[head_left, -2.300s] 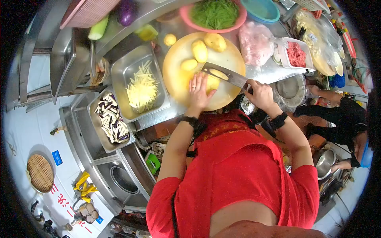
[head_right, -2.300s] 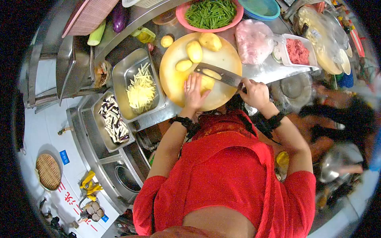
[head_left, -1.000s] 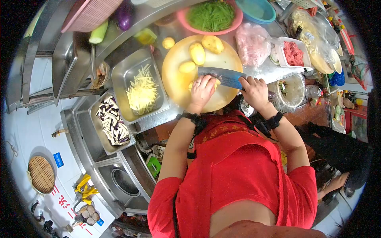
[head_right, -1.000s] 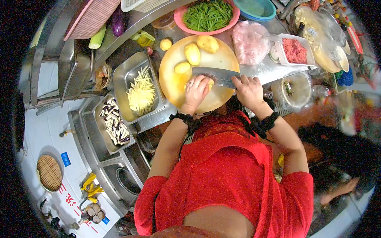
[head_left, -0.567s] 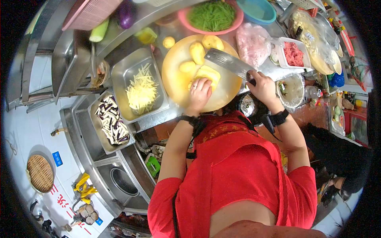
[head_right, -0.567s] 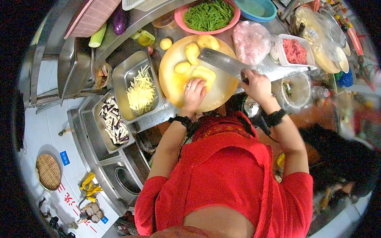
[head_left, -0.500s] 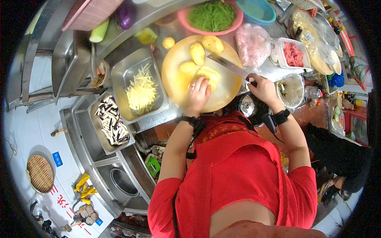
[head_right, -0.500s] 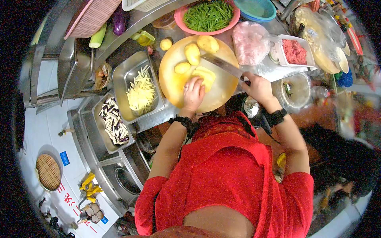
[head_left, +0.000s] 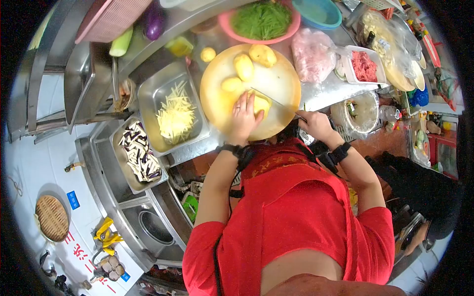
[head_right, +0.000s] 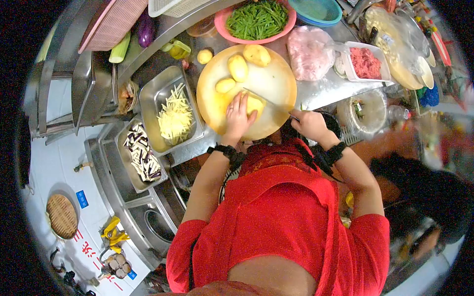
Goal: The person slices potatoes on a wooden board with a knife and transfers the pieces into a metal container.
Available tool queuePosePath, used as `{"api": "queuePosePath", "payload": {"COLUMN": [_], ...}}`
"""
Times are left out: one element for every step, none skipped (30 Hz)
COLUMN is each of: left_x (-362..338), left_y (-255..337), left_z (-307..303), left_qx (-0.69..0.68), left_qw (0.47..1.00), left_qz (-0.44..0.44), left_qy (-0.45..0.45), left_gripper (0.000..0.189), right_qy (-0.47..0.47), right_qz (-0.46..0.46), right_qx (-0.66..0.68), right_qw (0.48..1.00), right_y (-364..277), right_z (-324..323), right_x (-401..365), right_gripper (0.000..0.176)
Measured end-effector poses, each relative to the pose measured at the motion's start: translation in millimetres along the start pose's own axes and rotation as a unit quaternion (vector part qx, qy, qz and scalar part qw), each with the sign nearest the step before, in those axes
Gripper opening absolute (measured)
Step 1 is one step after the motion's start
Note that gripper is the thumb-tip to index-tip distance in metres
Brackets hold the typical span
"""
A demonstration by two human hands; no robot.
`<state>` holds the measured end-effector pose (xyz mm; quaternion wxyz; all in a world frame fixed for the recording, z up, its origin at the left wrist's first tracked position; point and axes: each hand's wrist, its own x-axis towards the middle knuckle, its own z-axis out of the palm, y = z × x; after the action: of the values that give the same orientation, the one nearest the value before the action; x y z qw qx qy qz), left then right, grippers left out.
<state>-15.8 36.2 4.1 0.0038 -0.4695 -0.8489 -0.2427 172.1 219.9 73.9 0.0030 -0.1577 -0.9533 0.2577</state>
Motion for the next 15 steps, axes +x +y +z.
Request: {"api": "queuePosePath", "payload": {"left_x": [-2, -4, -5, -8, -10, -11, -11, -12, -12, -11, -11, -11, -9, -7, -7], "left_y": [1, 3, 4, 4, 1, 1, 1, 2, 3, 4, 6, 8, 10, 10, 9], "left_z": [-2, -4, -6, -6, -5, -5, -5, -4, -5, -5, -5, -4, -4, -4, -5], "left_qx": [0.000, 0.005, 0.010, 0.011, 0.002, -0.006, -0.006, -0.009, -0.011, -0.011, -0.007, -0.003, -0.003, 0.004, 0.012], "left_qw": [1.000, 1.000, 0.999, 0.999, 0.997, 0.994, 0.995, 0.995, 0.995, 0.995, 0.994, 0.993, 0.994, 0.993, 0.993], "left_qz": [0.001, 0.009, 0.016, 0.016, 0.033, 0.051, 0.051, 0.058, 0.065, 0.064, 0.061, 0.057, 0.055, 0.062, 0.067], "left_qy": [-0.001, 0.017, 0.035, 0.034, 0.063, 0.092, 0.091, 0.085, 0.079, 0.079, 0.089, 0.099, 0.099, 0.099, 0.100], "left_gripper": [0.063, 0.059, 0.055, 0.055, 0.048, 0.041, 0.041, 0.036, 0.031, 0.031, 0.029, 0.027, 0.027, 0.028, 0.029], "right_qy": [-0.013, -0.013, -0.009, -0.004, -0.004, 0.005, 0.014, 0.013, 0.006, -0.001, -0.027, -0.029, -0.021, -0.012, 0.016], "right_qz": [0.003, 0.004, 0.015, 0.025, 0.025, 0.024, 0.024, 0.024, 0.015, 0.007, 0.016, 0.016, 0.015, 0.013, 0.002], "right_qx": [-0.007, -0.006, -0.009, -0.013, -0.013, -0.007, -0.002, -0.001, -0.002, -0.004, -0.015, -0.016, -0.021, -0.024, -0.029], "right_qw": [1.000, 1.000, 1.000, 1.000, 1.000, 1.000, 1.000, 1.000, 1.000, 1.000, 0.999, 0.999, 0.999, 1.000, 0.999], "right_y": [-2, -3, -3, -4, -5, -6, -6, -7, -9, -10, -9, -7, -5, -5, -7], "right_z": [-5, -6, -6, -6, -3, 2, 6, 10, 13, 15, 13, 10, 7, 5, 4], "right_x": [-2, -2, -2, -1, 0, 1, 2, 1, 0, 0, 0, 1, 2, 3, 3], "right_gripper": [0.028, 0.028, 0.027, 0.026, 0.026, 0.025, 0.023, 0.023, 0.022, 0.021, 0.022, 0.022, 0.021, 0.021, 0.018]}}
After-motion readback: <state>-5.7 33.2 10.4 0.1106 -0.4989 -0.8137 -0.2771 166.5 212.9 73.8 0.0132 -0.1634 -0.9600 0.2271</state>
